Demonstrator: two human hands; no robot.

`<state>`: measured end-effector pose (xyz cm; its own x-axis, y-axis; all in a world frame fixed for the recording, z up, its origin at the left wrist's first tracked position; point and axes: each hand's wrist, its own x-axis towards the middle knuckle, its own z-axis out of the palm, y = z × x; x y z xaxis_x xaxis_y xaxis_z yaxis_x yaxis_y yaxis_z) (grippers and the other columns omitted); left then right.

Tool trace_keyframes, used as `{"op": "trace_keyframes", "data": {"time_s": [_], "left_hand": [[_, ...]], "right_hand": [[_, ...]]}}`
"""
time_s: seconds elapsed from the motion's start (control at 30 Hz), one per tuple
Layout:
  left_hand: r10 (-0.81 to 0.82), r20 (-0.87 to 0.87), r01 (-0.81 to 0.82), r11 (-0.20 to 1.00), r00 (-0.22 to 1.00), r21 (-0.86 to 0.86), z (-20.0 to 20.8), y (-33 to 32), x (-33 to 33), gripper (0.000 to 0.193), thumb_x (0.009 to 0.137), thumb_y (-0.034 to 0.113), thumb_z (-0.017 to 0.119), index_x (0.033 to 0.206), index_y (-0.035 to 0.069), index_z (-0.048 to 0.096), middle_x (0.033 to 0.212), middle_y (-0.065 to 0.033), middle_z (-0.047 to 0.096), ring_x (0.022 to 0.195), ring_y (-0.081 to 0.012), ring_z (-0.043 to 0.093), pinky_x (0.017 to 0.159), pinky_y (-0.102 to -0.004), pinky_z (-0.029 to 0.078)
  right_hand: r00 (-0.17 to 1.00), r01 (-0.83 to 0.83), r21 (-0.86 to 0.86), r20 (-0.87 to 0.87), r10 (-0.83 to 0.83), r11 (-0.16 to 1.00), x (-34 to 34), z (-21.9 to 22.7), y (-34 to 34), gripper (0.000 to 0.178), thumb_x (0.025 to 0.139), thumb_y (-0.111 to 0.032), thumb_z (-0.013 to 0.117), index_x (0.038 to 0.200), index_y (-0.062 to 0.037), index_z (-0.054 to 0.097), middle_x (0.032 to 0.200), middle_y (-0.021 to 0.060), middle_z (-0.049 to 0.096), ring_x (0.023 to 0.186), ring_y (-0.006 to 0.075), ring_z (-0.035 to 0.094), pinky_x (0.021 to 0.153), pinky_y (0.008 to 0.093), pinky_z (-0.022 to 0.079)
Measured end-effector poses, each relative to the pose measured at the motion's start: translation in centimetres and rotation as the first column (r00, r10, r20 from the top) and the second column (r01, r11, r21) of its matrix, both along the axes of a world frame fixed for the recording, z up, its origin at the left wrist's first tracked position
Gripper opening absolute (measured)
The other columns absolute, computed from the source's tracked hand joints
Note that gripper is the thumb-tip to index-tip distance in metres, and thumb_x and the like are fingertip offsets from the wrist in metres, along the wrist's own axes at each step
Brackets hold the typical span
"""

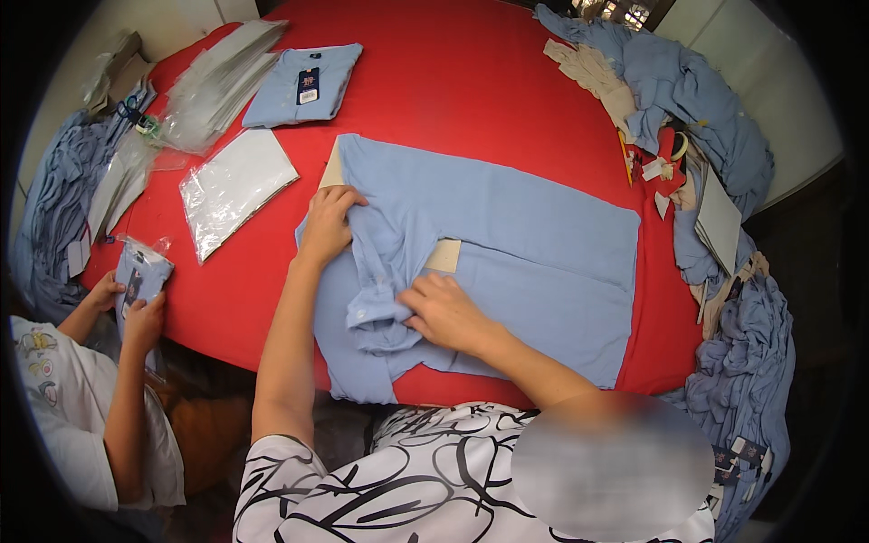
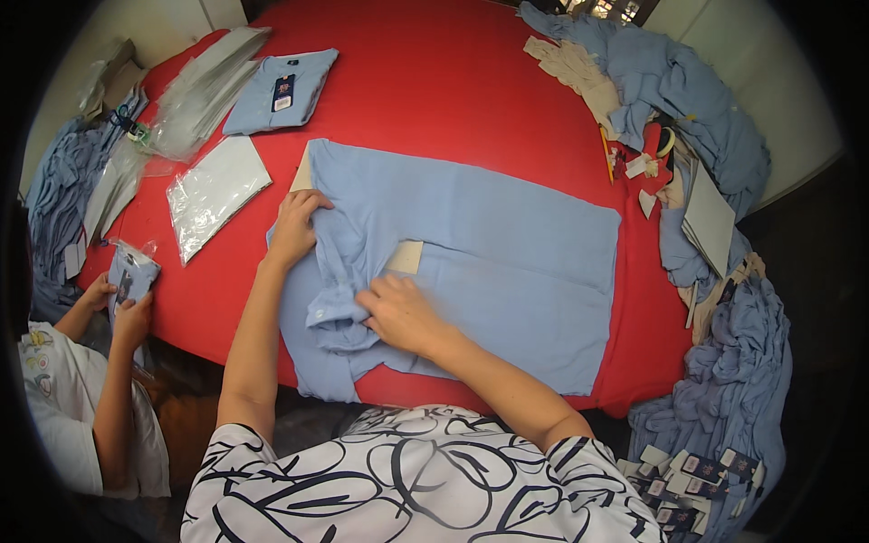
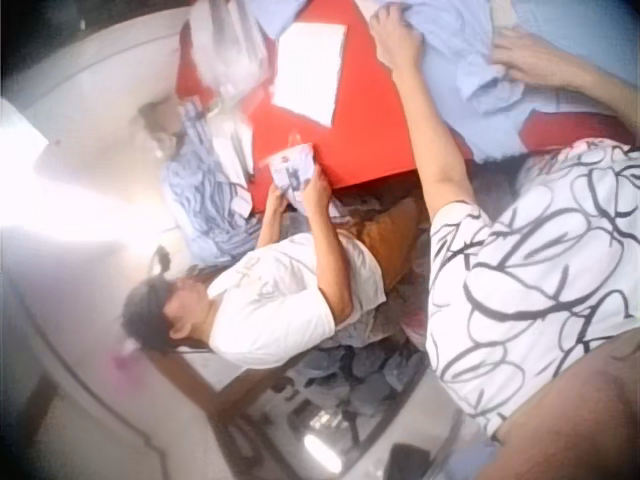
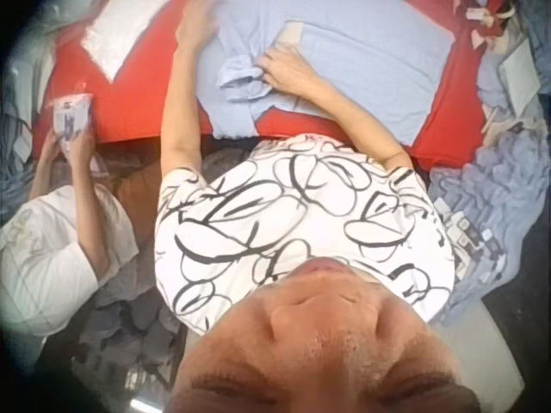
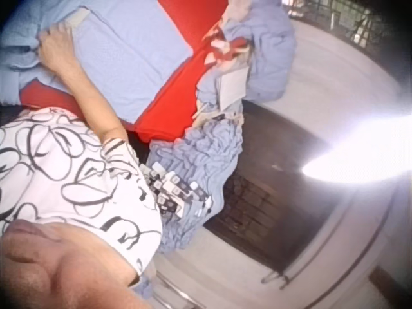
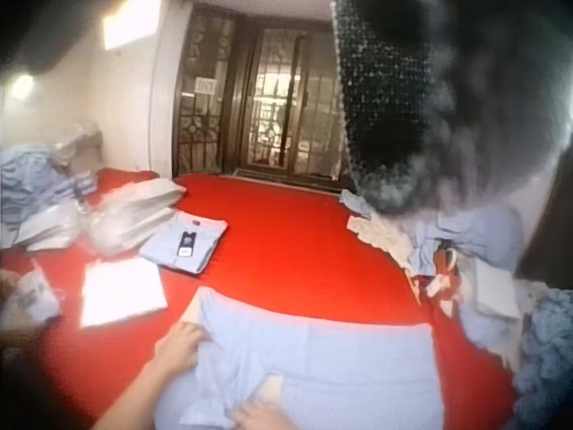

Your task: The person folds shirts by hand on a red surface, placing a piece of cardboard inside each one and tucking the fabric around it. The person then stacks the folded shirts.

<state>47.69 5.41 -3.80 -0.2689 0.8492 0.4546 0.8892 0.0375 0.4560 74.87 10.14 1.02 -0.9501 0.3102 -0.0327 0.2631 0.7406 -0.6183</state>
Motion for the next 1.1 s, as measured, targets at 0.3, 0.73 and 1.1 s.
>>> {"op": "trace_keyframes", "data": {"time_s": [0.3, 0.73, 1.1], "left_hand": [[0.018, 0.013, -0.015, 0.989, 1.000, -0.146, 1.6, 0.3, 0.3, 0.047, 0.071, 0.023, 0.081, 0.111, 0.010, 0.063, 0.117, -0.0027, 0.061, 0.113, -0.0290, 0.050, 0.101, -0.0409, 0.039], [0.092, 0.009, -0.089, 0.981, 0.996, -0.173, 1.7, -0.7, 0.6, 0.053, 0.074, 0.026, 0.081, 0.119, 0.012, 0.058, 0.117, -0.0066, 0.060, 0.113, -0.0291, 0.051, 0.099, -0.0402, 0.040], [0.156, 0.324, 0.031, 0.863, 0.933, -0.504, 3.8, 0.0, -2.3, 0.058, 0.094, 0.056, 0.049, 0.122, 0.008, 0.065, 0.123, -0.0081, 0.064, 0.113, -0.0282, 0.057, 0.103, -0.0380, 0.039]], "right_hand": [[0.676, 0.593, -0.490, -0.130, -0.726, 0.639, 10.0, 0.0, 13.9, 0.041, 0.087, -0.006, 0.054, 0.127, -0.0052, 0.057, 0.118, 0.0088, 0.061, 0.093, 0.0119, 0.057, 0.082, 0.0265, 0.046], [0.822, 0.570, 0.443, -0.302, -0.483, 0.692, 6.7, -1.4, 10.2, 0.025, 0.079, -0.007, 0.071, 0.103, -0.0059, 0.068, 0.113, 0.0185, 0.056, 0.091, 0.0335, 0.058, 0.082, 0.0421, 0.049], [0.774, -0.631, 0.014, 0.065, 0.629, 0.775, -3.3, -1.8, -6.3, 0.018, 0.084, -0.014, 0.061, 0.100, -0.0077, 0.064, 0.090, 0.0152, 0.062, 0.089, 0.0324, 0.062, 0.079, 0.0433, 0.049]]}}
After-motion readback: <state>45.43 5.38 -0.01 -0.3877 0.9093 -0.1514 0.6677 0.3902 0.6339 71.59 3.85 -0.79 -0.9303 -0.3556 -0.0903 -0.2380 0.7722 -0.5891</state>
